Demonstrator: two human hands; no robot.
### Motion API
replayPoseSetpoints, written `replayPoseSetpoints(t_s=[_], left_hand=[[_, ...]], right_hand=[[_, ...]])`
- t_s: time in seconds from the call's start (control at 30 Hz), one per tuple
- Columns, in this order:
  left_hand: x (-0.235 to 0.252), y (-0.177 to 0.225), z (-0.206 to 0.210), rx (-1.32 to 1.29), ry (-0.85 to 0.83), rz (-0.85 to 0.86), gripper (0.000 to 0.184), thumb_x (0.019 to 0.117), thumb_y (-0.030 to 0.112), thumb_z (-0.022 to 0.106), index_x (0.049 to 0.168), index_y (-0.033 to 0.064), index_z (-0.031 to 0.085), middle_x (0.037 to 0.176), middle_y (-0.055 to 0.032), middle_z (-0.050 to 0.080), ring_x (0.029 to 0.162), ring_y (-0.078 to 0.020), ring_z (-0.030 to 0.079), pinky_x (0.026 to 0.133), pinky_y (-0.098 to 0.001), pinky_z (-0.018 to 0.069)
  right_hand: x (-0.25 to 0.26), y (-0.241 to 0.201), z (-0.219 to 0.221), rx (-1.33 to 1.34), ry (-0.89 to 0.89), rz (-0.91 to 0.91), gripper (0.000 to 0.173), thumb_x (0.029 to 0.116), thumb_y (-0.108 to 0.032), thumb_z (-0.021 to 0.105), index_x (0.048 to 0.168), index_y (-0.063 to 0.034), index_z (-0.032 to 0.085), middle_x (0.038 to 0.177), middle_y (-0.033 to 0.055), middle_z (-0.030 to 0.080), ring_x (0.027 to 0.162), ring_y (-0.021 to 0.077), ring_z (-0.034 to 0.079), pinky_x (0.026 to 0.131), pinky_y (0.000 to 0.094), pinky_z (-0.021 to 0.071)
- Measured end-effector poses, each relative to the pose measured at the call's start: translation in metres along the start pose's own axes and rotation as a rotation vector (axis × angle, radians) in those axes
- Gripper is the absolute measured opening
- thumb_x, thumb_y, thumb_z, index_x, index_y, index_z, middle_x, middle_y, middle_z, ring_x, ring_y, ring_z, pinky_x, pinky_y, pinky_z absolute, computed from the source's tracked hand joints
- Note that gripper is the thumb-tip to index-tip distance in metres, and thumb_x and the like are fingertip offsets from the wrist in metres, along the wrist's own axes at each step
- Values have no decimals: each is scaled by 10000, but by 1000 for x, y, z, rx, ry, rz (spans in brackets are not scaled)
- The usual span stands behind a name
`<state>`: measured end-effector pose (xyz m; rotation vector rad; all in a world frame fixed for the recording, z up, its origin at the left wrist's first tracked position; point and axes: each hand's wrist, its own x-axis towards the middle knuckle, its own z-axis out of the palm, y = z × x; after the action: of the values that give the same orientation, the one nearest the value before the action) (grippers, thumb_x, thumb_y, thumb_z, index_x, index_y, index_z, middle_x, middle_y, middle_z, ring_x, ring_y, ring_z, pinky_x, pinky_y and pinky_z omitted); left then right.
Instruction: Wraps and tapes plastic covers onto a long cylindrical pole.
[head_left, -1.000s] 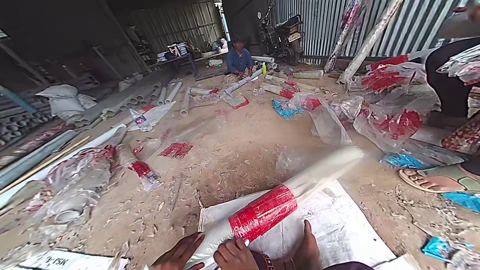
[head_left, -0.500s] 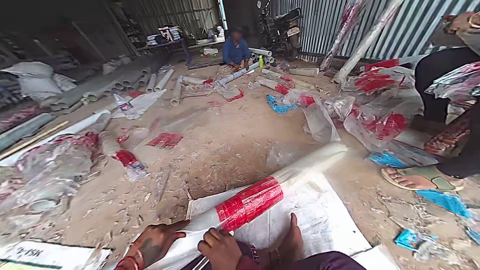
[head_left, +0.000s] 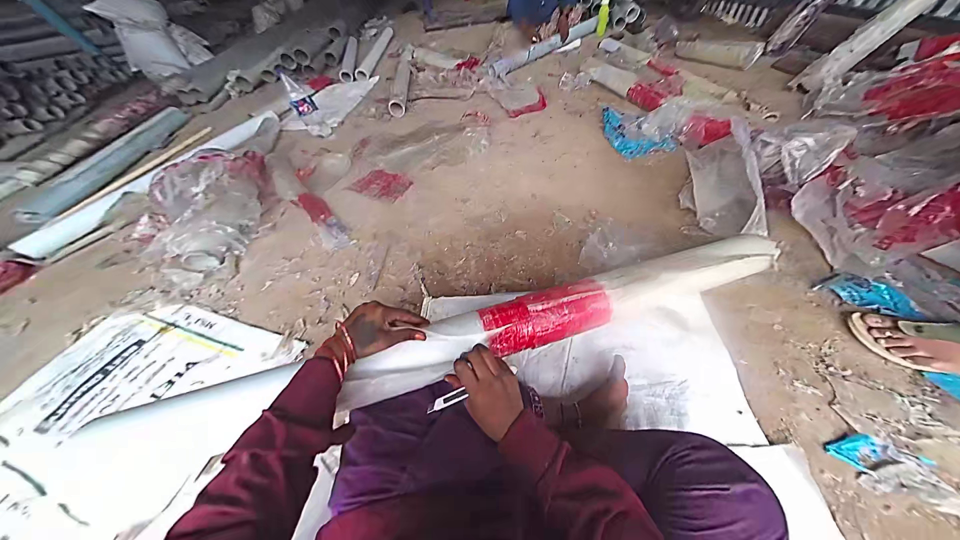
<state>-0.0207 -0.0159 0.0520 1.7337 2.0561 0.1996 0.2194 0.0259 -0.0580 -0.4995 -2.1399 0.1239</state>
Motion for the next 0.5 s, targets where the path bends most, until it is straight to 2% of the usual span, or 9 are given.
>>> replayPoseSetpoints(t_s=[0.1, 0.17, 0.23, 0.3, 0.33, 0.37, 0.4, 0.43, 0.5], left_hand=[[3, -1, -5, -77, -32, -27, 460, 919, 405, 747, 1272, 111, 725, 1177, -97, 753, 977, -239, 722, 934, -509, 531], [5, 2, -8, -127, -90, -52, 478, 908, 338, 770, 1318, 105, 691, 1245, -86, 728, 997, -203, 711, 929, -461, 537], [5, 2, -8, -175, -92, -34, 530, 867, 225, 805, 1354, 76, 657, 1301, -115, 696, 1042, -221, 702, 931, -435, 542], [2, -2, -5, -190, -34, 8, 576, 840, 197, 823, 1367, 47, 645, 1328, -152, 680, 1157, -301, 668, 993, -486, 511], [-1, -5, -2, -199, 29, 55, 584, 831, 224, 825, 1353, 28, 652, 1315, -176, 682, 1180, -331, 658, 1008, -513, 498], [-5, -11, 2, -211, 129, 138, 587, 821, 281, 802, 1318, -1, 668, 1293, -188, 690, 1187, -330, 657, 1017, -504, 501], [-8, -14, 5, -202, 265, 231, 614, 828, 397, 756, 1277, -15, 685, 1281, -172, 698, 1202, -293, 661, 1028, -457, 513], [-12, -13, 7, -137, 412, 307, 652, 874, 507, 683, 1251, -26, 696, 1293, -167, 692, 1241, -283, 642, 1066, -440, 494], [-25, 6, 10, 124, 678, 328, 533, 975, 454, 616, 1159, -32, 738, 1300, -219, 678, 1291, -420, 589, 1095, -538, 452]], right_hand=[[-15, -5, -2, -125, -27, 26, 325, 1005, -345, 564, 1126, -127, 772, 1194, 26, 761, 1041, 224, 734, 700, 326, 576], [-20, -2, -5, -93, -41, 32, 331, 1010, -341, 569, 1204, -156, 763, 1270, -4, 738, 949, 234, 724, 628, 334, 549], [-21, 3, -9, 55, -44, 50, 341, 992, -336, 600, 1219, -136, 759, 1284, 22, 732, 910, 234, 727, 628, 336, 551], [-17, 7, -17, 445, 17, 213, 359, 990, -286, 643, 1208, -18, 739, 1274, 101, 731, 899, 166, 739, 715, 286, 586], [-12, 8, -25, 744, 83, 371, 396, 1023, -231, 602, 1232, 98, 672, 1274, 150, 717, 845, 99, 720, 707, 233, 579], [-2, 11, -40, 1065, 162, 547, 460, 1070, -229, 489, 1303, 163, 550, 1278, 147, 706, 762, 19, 678, 635, 173, 543], [9, 19, -59, 1409, 226, 705, 515, 1116, -350, 344, 1401, 75, 400, 1295, 118, 711, 654, -16, 646, 521, 132, 467], [19, 31, -80, 1732, 275, 786, 555, 1111, -467, 216, 1474, -73, 360, 1284, 95, 719, 579, -6, 620, 464, 127, 436], [22, 61, -115, 2130, 311, 691, 694, 1029, -673, 205, 1540, -257, 421, 1316, 20, 702, 533, -8, 588, 448, 127, 453]])
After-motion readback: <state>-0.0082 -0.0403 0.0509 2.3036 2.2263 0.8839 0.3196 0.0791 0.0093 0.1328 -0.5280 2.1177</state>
